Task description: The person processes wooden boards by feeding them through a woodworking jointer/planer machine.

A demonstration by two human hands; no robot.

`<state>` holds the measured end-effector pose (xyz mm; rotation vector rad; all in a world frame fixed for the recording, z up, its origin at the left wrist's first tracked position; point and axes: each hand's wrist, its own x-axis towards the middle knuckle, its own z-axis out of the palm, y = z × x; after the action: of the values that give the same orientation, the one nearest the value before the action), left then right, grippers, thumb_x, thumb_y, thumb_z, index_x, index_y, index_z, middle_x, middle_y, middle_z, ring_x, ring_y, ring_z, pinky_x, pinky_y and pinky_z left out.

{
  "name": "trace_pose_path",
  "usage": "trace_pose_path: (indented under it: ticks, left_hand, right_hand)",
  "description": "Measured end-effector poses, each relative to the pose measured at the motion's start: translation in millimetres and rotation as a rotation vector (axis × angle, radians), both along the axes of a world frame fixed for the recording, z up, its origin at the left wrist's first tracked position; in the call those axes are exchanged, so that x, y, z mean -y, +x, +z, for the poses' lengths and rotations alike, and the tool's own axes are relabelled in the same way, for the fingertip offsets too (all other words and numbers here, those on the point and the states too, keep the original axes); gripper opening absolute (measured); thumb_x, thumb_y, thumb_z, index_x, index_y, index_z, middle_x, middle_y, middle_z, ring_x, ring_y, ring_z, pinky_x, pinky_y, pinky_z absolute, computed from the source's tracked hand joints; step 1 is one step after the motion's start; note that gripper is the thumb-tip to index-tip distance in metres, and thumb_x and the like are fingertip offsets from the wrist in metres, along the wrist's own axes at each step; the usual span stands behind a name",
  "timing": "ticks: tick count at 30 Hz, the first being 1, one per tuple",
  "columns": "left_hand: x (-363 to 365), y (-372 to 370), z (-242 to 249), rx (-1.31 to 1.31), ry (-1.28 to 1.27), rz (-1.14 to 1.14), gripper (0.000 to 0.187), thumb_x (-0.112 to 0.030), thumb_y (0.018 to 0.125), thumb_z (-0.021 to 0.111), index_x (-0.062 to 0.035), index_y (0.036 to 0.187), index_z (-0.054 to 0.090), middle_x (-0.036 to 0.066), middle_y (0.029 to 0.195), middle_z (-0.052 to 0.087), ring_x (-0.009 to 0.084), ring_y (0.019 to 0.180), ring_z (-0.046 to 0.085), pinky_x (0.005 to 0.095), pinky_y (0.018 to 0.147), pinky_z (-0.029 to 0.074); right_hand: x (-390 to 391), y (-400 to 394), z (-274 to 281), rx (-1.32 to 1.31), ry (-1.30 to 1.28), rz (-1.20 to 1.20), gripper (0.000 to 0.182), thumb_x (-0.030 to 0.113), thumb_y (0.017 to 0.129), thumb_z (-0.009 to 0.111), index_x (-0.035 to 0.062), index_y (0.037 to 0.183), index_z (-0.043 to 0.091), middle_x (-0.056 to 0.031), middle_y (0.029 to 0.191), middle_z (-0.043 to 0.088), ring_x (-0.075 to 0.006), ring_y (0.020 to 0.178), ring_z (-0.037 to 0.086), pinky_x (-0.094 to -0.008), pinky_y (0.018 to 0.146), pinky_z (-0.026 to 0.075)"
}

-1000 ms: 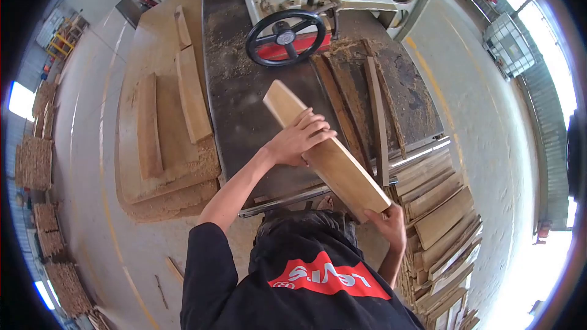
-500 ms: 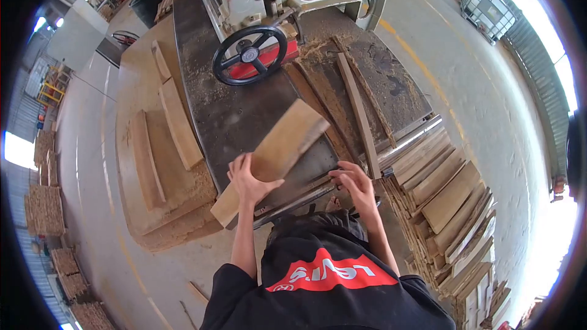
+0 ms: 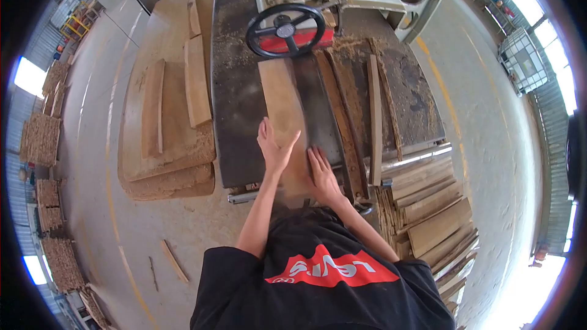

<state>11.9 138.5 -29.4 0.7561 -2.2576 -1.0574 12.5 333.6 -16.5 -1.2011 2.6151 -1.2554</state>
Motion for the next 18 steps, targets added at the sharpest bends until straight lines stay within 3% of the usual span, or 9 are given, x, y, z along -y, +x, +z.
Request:
trace_pose_path:
  ticks: [3, 4, 7, 8, 11, 14, 18]
  left_hand:
    - [-14.8, 53.5, 18.3, -0.145, 0.18, -0.268, 0.125, -0.054, 0.079, 0.088, 0.001, 0.167, 0.018, 0.032, 0.164, 0.028, 0.049, 0.148, 0.032, 0.0528, 0.122, 0.03]
    - [-14.7, 72.5, 17.2, -0.045, -0.109, -0.416, 0.133, -0.051, 0.075, 0.09, 0.0011, 0.168, 0.01, 0.034, 0.168, 0.019, 0.0504, 0.156, 0.019, 0.0572, 0.125, 0.021]
    - [-41.4, 101.5, 16.1, 0.266, -0.329, -0.529, 0.16, -0.067, 0.051, 0.096, 0.0006, 0.168, 0.011, 0.031, 0.172, 0.013, 0.0472, 0.161, 0.007, 0.0643, 0.125, 0.012]
    - [-42.5, 102.5, 9.4, 0.26, -0.304, -0.547, 0.159, -0.065, 0.051, 0.097, -0.0003, 0.169, 0.011, 0.031, 0.172, 0.014, 0.0475, 0.162, 0.005, 0.0672, 0.125, 0.008]
    - [-44.8, 99.6, -1.0, 0.293, -0.44, -0.544, 0.147, -0.054, 0.059, 0.096, -0.0018, 0.169, 0.013, 0.032, 0.171, 0.018, 0.049, 0.161, 0.008, 0.065, 0.125, 0.01]
    - [-49.8, 87.0, 10.2, 0.208, -0.389, -0.544, 0.129, -0.041, 0.07, 0.09, -0.0014, 0.168, 0.016, 0.035, 0.169, 0.021, 0.0501, 0.16, 0.012, 0.0635, 0.126, 0.01]
    - [-36.7, 69.7, 19.4, 0.253, -0.367, -0.568, 0.141, -0.046, 0.061, 0.095, -0.0065, 0.17, 0.015, 0.03, 0.171, 0.022, 0.0451, 0.162, 0.012, 0.0614, 0.127, 0.013]
  right_hand:
    - [1.8, 4.1, -15.8, -0.006, -0.001, 0.03, 0.081, 0.017, 0.101, 0.059, -0.0125, 0.161, 0.014, -0.0388, 0.164, 0.021, -0.0561, 0.153, 0.022, -0.0608, 0.125, 0.024]
    - [-0.7, 6.1, -18.1, 0.009, 0.013, 0.051, 0.084, 0.018, 0.101, 0.058, -0.0135, 0.162, 0.008, -0.04, 0.166, 0.016, -0.0569, 0.154, 0.018, -0.0613, 0.126, 0.021]
    - [-3.0, 20.1, -19.5, 0.025, 0.089, -0.001, 0.082, 0.02, 0.101, 0.055, -0.014, 0.161, 0.01, -0.0406, 0.165, 0.017, -0.0568, 0.154, 0.019, -0.0614, 0.127, 0.021]
    - [-7.1, 22.5, -18.4, 0.015, 0.084, 0.003, 0.082, 0.013, 0.099, 0.056, -0.0143, 0.161, 0.01, -0.0413, 0.164, 0.018, -0.0569, 0.153, 0.021, -0.0615, 0.127, 0.019]
    - [-16.3, 17.8, -3.4, 0.028, 0.082, 0.003, 0.079, 0.014, 0.099, 0.056, -0.015, 0.16, 0.014, -0.0421, 0.163, 0.019, -0.0579, 0.152, 0.022, -0.0613, 0.127, 0.02]
    - [-13.0, 9.3, -5.4, 0.031, 0.074, -0.054, 0.077, 0.017, 0.1, 0.055, -0.0173, 0.157, 0.017, -0.0419, 0.162, 0.022, -0.0573, 0.151, 0.025, -0.0618, 0.126, 0.022]
    - [5.9, -15.7, -16.8, -0.012, 0.005, -0.123, 0.075, 0.017, 0.101, 0.058, -0.0179, 0.155, 0.02, -0.0433, 0.158, 0.028, -0.0592, 0.147, 0.031, -0.0607, 0.125, 0.027]
